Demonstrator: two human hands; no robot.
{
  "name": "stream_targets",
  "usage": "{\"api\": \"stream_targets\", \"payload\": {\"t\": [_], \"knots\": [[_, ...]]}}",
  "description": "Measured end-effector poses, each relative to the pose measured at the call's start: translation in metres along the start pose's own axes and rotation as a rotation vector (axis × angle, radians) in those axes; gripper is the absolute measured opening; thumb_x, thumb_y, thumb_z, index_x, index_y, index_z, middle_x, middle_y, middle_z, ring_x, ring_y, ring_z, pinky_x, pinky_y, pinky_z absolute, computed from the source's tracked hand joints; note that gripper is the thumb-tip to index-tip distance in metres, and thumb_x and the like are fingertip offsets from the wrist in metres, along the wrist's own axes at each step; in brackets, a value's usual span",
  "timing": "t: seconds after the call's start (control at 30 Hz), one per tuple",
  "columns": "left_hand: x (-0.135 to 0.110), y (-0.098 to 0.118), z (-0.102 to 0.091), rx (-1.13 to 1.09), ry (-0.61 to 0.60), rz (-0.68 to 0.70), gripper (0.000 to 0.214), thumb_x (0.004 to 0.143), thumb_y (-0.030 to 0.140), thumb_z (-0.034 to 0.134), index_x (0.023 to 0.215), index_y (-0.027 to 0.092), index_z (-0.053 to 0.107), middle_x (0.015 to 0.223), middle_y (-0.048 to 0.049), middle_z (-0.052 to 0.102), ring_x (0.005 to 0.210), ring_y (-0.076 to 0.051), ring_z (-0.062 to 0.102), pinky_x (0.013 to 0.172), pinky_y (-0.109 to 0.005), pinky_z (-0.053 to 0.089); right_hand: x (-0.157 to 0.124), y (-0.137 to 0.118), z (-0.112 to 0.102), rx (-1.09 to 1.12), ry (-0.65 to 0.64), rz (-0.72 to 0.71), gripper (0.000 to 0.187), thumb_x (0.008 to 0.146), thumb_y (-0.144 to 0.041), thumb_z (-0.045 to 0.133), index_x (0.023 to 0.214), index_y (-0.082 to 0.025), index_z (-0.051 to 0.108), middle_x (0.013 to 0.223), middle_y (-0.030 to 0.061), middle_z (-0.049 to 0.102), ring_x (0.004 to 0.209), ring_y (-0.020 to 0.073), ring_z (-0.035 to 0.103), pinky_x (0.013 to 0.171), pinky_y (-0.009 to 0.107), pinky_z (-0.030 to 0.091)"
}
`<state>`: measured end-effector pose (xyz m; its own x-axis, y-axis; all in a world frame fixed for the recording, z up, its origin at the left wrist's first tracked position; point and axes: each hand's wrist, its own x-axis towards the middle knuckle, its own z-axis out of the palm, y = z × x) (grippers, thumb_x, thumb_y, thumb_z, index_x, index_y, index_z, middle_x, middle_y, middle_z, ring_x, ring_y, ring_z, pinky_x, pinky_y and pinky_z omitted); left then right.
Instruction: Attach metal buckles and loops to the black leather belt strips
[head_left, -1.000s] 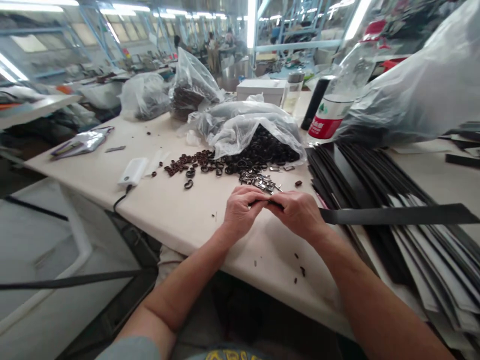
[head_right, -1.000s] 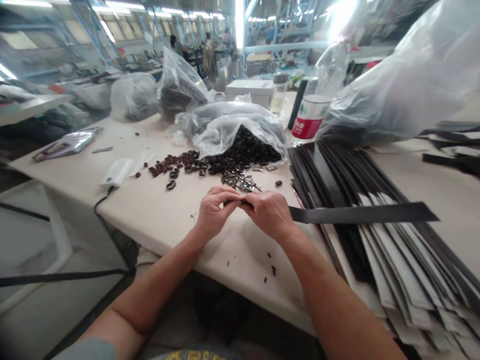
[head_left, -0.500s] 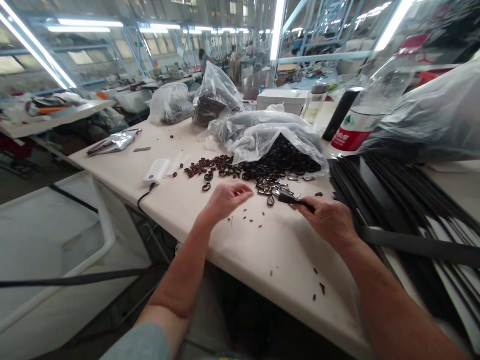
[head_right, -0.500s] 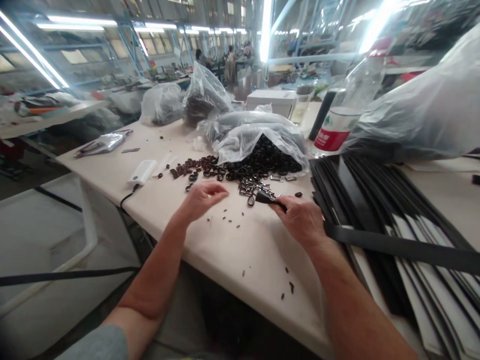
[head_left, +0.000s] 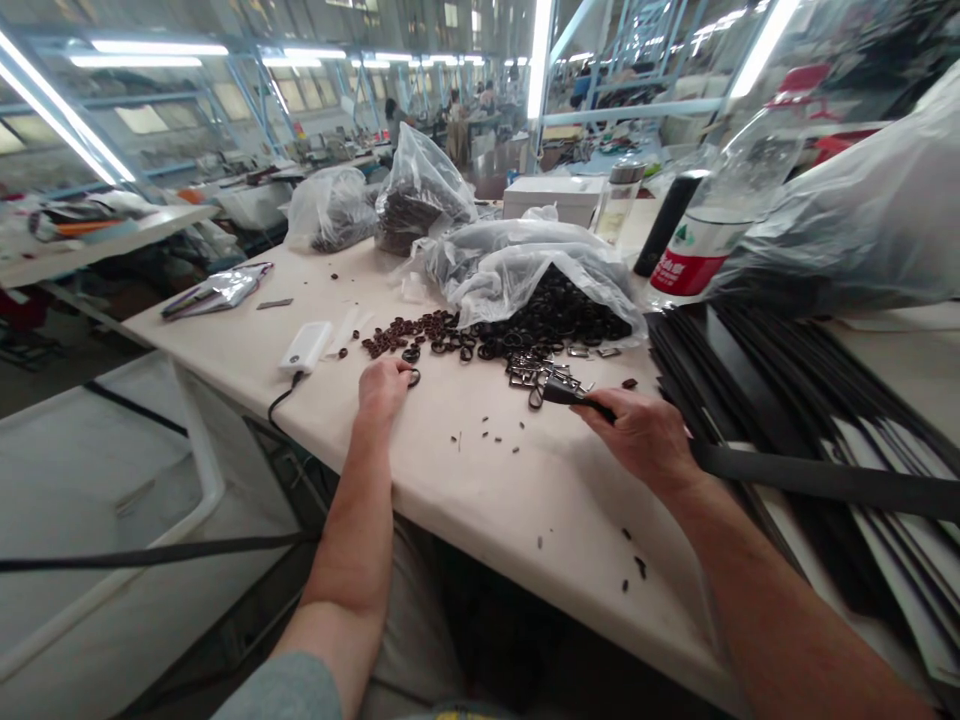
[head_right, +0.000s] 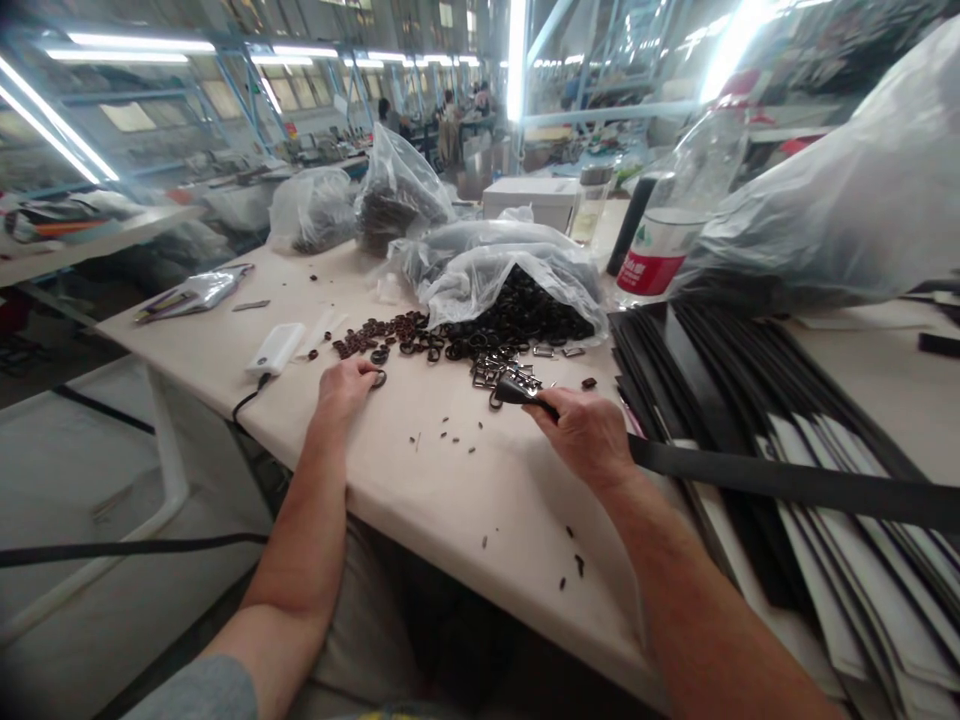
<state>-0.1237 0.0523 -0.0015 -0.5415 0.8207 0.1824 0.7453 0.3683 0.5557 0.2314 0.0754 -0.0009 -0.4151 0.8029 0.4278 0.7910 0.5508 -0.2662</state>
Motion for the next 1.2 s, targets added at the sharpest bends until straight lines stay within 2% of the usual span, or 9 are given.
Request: {"api": "stream_targets", "payload": {"t": [0.07,0.2,0.33,0.47,0.73,0.87,1.0,1.1,1.2], "knots": [[-0.005,0.009,0.006,-0.162,-0.015,0.014,0.012,0.073,0.021,0.066,0.08,0.02,0.075,0.076,-0.007,0.073,0.079,-0.023,0.066,0.08,-0.035,0.049,0.0,-0.003,-0.002,0.009,0.019,-0.001,0.026,0.091,-0.039,0.055,0.086,-0.021,0.074,0.08,0.0076,0.073,0.069,0.023,0.065,0.062,0.031,0.035],[-0.032,0.049,0.026,-0.83,-0.19,0.0,0.022,0.067,0.033,0.072,0.08,0.016,0.069,0.065,-0.0007,0.066,0.059,-0.013,0.061,0.063,-0.027,0.05,-0.002,-0.011,-0.006,0.017,0.075,-0.018,0.024,0.092,-0.036,0.058,0.083,-0.021,0.073,0.078,0.0071,0.072,0.071,0.0218,0.064,0.064,0.03,0.035],[-0.068,0.091,0.042,-1.114,-0.403,-0.037,0.029,0.058,0.034,0.08,0.077,0.016,0.067,0.063,0.0018,0.065,0.053,-0.009,0.057,0.056,-0.021,0.048,-0.002,-0.015,-0.005,0.025,0.144,-0.037,0.022,0.092,-0.035,0.061,0.08,-0.02,0.071,0.077,0.0059,0.073,0.072,0.0199,0.063,0.068,0.029,0.037],[-0.086,0.108,0.047,-1.195,-0.477,-0.076,0.03,0.056,0.032,0.083,0.075,0.016,0.066,0.061,0.003,0.064,0.051,-0.007,0.055,0.052,-0.019,0.046,-0.002,-0.019,-0.001,0.037,0.167,-0.09,0.022,0.091,-0.034,0.064,0.076,-0.019,0.07,0.073,0.0044,0.071,0.069,0.0182,0.062,0.071,0.029,0.038],[-0.085,0.107,0.046,-1.252,-0.522,-0.127,0.029,0.051,0.027,0.086,0.071,0.016,0.067,0.062,0.0026,0.066,0.052,-0.006,0.055,0.053,-0.018,0.045,-0.005,-0.028,0.0,0.177,0.186,-0.19,0.02,0.092,-0.032,0.064,0.08,-0.019,0.072,0.078,0.0046,0.073,0.075,0.0187,0.066,0.078,0.029,0.043],[-0.087,0.108,0.045,-1.247,-0.535,-0.111,0.029,0.051,0.027,0.087,0.07,0.015,0.069,0.064,0.0011,0.068,0.055,-0.008,0.058,0.054,-0.019,0.046,-0.005,-0.025,-0.001,0.234,0.096,-0.186,0.016,0.09,-0.031,0.068,0.081,-0.019,0.073,0.075,0.0039,0.072,0.074,0.0182,0.065,0.074,0.027,0.042],[-0.088,0.108,0.045,-1.248,-0.586,-0.087,0.03,0.05,0.028,0.088,0.069,0.015,0.07,0.063,0.0003,0.068,0.055,-0.008,0.057,0.054,-0.02,0.046,-0.005,-0.023,-0.003,0.402,-0.05,-0.097,0.011,0.088,-0.028,0.068,0.083,-0.02,0.074,0.073,0.0006,0.071,0.069,0.0142,0.064,0.065,0.024,0.039],[-0.089,0.108,0.044,-1.251,-0.638,-0.06,0.028,0.052,0.029,0.088,0.07,0.015,0.072,0.061,0.0004,0.067,0.052,-0.007,0.053,0.052,-0.019,0.043,-0.004,-0.023,-0.006,0.533,-0.089,0.004,0.013,0.089,-0.027,0.066,0.082,-0.02,0.075,0.071,-0.0012,0.072,0.064,0.0118,0.063,0.061,0.023,0.037],[-0.09,0.105,0.043,-1.265,-0.692,-0.076,0.029,0.055,0.029,0.089,0.075,0.016,0.074,0.067,-0.0011,0.07,0.056,-0.007,0.056,0.056,-0.02,0.046,-0.002,-0.023,-0.007,0.563,-0.101,0.073,0.016,0.089,-0.028,0.065,0.079,-0.02,0.075,0.068,-0.0017,0.071,0.062,0.0117,0.062,0.06,0.023,0.037]]}}
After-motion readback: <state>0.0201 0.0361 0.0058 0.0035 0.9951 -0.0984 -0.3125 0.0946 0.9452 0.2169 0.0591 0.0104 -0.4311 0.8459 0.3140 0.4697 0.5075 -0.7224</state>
